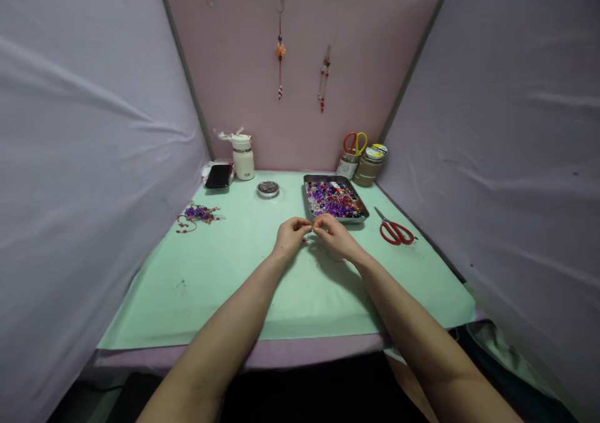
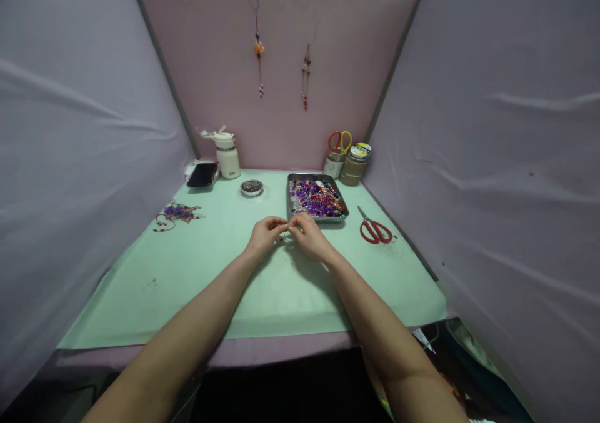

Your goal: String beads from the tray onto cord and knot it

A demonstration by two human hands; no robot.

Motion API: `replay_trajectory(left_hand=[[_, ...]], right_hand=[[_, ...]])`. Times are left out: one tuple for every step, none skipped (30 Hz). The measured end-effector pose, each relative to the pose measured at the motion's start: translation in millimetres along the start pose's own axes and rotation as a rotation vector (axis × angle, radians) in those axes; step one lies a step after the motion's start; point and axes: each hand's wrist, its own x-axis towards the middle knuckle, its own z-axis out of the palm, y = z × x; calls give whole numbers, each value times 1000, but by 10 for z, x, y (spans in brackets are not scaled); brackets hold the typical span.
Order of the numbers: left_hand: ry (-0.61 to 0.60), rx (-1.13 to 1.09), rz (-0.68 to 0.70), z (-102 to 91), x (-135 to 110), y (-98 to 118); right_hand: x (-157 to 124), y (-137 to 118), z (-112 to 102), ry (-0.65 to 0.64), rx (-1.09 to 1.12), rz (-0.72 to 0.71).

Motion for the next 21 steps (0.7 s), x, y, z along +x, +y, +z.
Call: replay_trajectory(left_hand=[[2, 4, 3, -4, 3, -1], [5, 3, 6, -9, 4, -2], [9, -1, 9, -12, 5, -1], [15, -9, 12, -15, 4, 0], [24, -18, 14, -17, 4, 0], [35, -26, 16, -17, 3, 0], [45, -32, 17, -18, 3, -2], [51, -41, 16, -18, 4, -5], [50, -54, 12, -18, 7, -11], [48, -68, 7, -18, 11, -19], [46, -80, 2, -20, 17, -30], [46, -86, -1, -22, 24, -42], [46, -87, -3, -24, 32, -55], [47, -84, -5, -27, 39, -67], [47, -81, -10, -29, 46, -79], [44, -80, -16, -31, 51, -88], [39, -83, -25, -32, 54, -94], [33, -87, -34, -32, 55, -97], [29, -93, -42, -32, 54, -96], [23, -100, -51, -32, 52, -93], [14, -111, -62, -32, 48, -87]], right_hand=[[14, -18, 5, -16, -3, 47], [29, -35, 9, -28, 12, 113], [45, -49, 14, -42, 51, 193], [62, -61, 19, -58, 113, 275], [79, -71, 23, -74, 193, 349], [97, -78, 28, -86, 277, 405], [114, -82, 34, -89, 355, 444], [130, -85, 40, -83, 417, 472], [145, -87, 47, -68, 465, 490], [159, -86, 56, -49, 506, 501], [171, -84, 66, -33, 550, 508], [182, -80, 78, -22, 601, 513], [192, -74, 91, -12, 659, 516], [199, -66, 105, 1, 719, 517], [205, -58, 119, 18, 778, 520], [208, -49, 133, 41, 831, 526], [208, -39, 147, 64, 874, 536], [207, -30, 161, 87, 907, 551], [203, -21, 173, 105, 931, 565], [197, -12, 184, 119, 946, 576], [190, -4, 194, 128, 957, 581]])
